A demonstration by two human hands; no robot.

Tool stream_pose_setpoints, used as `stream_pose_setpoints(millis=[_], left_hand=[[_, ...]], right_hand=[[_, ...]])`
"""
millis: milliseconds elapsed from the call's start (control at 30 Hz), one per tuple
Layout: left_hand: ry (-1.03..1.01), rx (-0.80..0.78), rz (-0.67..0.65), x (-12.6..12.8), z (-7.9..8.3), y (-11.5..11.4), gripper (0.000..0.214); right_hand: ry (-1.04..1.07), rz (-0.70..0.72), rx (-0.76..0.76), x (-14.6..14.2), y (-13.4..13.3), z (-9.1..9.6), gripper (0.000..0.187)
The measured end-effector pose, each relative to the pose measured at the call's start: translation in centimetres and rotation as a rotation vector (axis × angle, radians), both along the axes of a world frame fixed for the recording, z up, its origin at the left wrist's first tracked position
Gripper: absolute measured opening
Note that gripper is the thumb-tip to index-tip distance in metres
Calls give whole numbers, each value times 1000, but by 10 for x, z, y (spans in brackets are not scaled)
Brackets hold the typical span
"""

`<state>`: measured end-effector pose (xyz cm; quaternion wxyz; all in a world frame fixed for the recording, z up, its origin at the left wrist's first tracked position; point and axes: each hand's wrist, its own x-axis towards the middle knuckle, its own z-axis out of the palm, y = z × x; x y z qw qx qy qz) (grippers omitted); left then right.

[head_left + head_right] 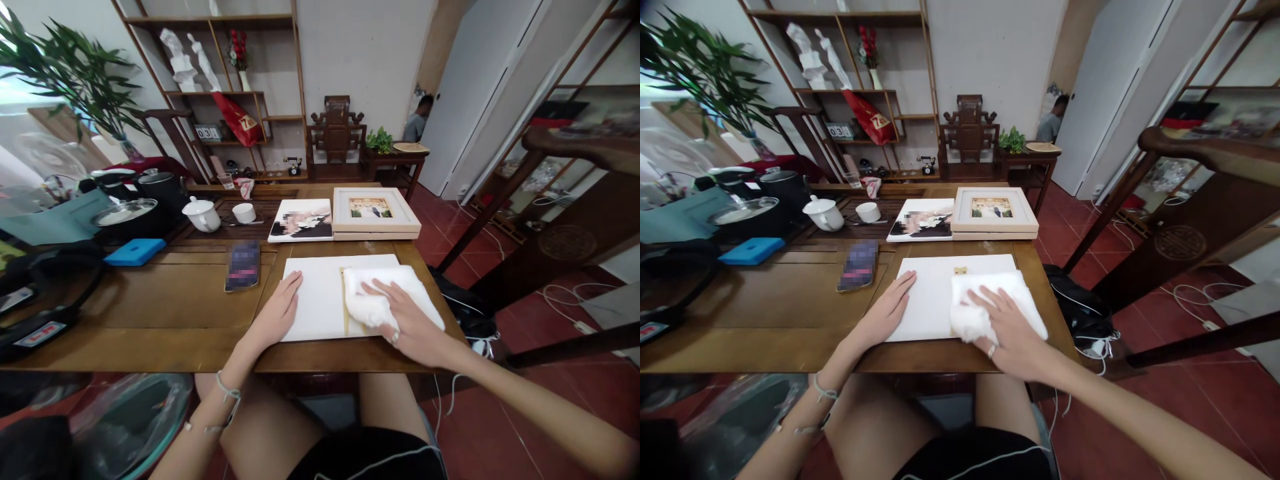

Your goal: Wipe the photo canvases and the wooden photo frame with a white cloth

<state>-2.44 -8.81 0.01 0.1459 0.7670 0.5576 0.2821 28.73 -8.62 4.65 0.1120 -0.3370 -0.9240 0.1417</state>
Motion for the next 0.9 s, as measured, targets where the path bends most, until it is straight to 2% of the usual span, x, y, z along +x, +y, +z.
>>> stream_pose_setpoints(millis=[100,167,367,467,600,767,833,900], left_hand=[[-3,4,4,0,-2,1,48],[1,1,1,-1,-3,1,48],[14,-2,-9,-1,-3,0,48],[9,13,-9,-1,-2,0,47],[16,23,-6,-1,-1,0,48],[25,12,-1,0,0,-1,48],[20,9,0,1,0,-1,48],[10,1,0,1,0,-1,48]], right_hand=[[11,47,-10,-8,-28,9,60],[8,31,-6,-16,-27,13,57],[-15,-67,-1,-38,35,9,54],[-28,-57,28,-41,44,3,53],[-56,-8,69,-35,10,0,55],[-90,44,32,-26,-45,17,64],[-89,51,9,-25,-48,25,58],[-45,20,-3,-26,-35,28,50]])
